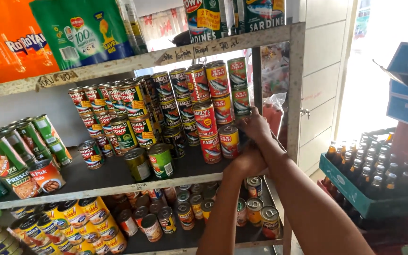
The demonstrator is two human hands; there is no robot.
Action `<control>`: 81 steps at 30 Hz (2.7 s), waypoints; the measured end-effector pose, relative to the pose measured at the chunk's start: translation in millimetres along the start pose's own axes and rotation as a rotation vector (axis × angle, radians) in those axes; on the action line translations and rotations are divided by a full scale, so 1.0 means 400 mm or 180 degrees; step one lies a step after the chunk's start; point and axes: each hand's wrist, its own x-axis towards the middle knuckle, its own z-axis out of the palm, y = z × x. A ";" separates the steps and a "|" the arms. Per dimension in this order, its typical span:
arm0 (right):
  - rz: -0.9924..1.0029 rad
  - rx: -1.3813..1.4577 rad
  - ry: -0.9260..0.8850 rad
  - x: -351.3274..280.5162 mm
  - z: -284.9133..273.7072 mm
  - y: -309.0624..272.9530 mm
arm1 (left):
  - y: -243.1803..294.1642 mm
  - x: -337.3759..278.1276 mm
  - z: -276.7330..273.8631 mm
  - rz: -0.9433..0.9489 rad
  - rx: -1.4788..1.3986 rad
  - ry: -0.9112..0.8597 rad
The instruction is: Organizing and relocating canned goods from a store shelf into a container.
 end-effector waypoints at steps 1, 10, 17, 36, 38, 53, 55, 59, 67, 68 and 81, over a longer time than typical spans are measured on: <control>0.0000 0.0003 -0.0015 0.001 0.002 0.002 | -0.002 0.004 0.008 -0.0011 -0.0006 -0.0009; -0.0187 -0.0284 -0.0133 0.027 0.086 0.112 | 0.047 -0.049 -0.192 -0.0391 -0.0575 -0.0535; -0.0969 0.0503 0.1196 -0.107 -0.082 -0.071 | 0.140 -0.119 -0.426 -0.2362 -0.1816 0.0442; -0.1927 0.0616 0.0015 -0.512 0.017 -0.648 | 0.028 -0.789 -0.503 -0.2427 -0.1222 0.2050; -0.1695 0.0507 -0.0121 -0.522 0.059 -0.660 | 0.019 -0.808 -0.490 -0.2259 -0.1244 0.2121; -0.1556 0.0039 0.1358 -0.482 -0.173 -0.449 | 0.077 -0.562 -0.544 -0.1402 -0.2009 0.2323; -0.1666 -0.0023 0.1438 -0.436 -0.190 -0.360 | 0.100 -0.485 -0.520 -0.1262 -0.2040 0.2382; -0.1191 0.0016 0.1008 -0.357 -0.196 -0.225 | 0.125 -0.353 -0.449 -0.1325 -0.1816 0.2334; -0.1261 0.0479 0.0244 -0.235 -0.157 -0.094 | 0.160 -0.310 -0.437 -0.1919 -0.1048 0.1830; -0.0916 0.0439 0.0012 -0.237 -0.158 -0.094 | 0.163 -0.308 -0.437 -0.2015 -0.1057 0.1874; -0.0074 0.0276 -0.0060 -0.251 -0.152 -0.074 | 0.191 -0.288 -0.474 -0.2499 -0.1125 0.2010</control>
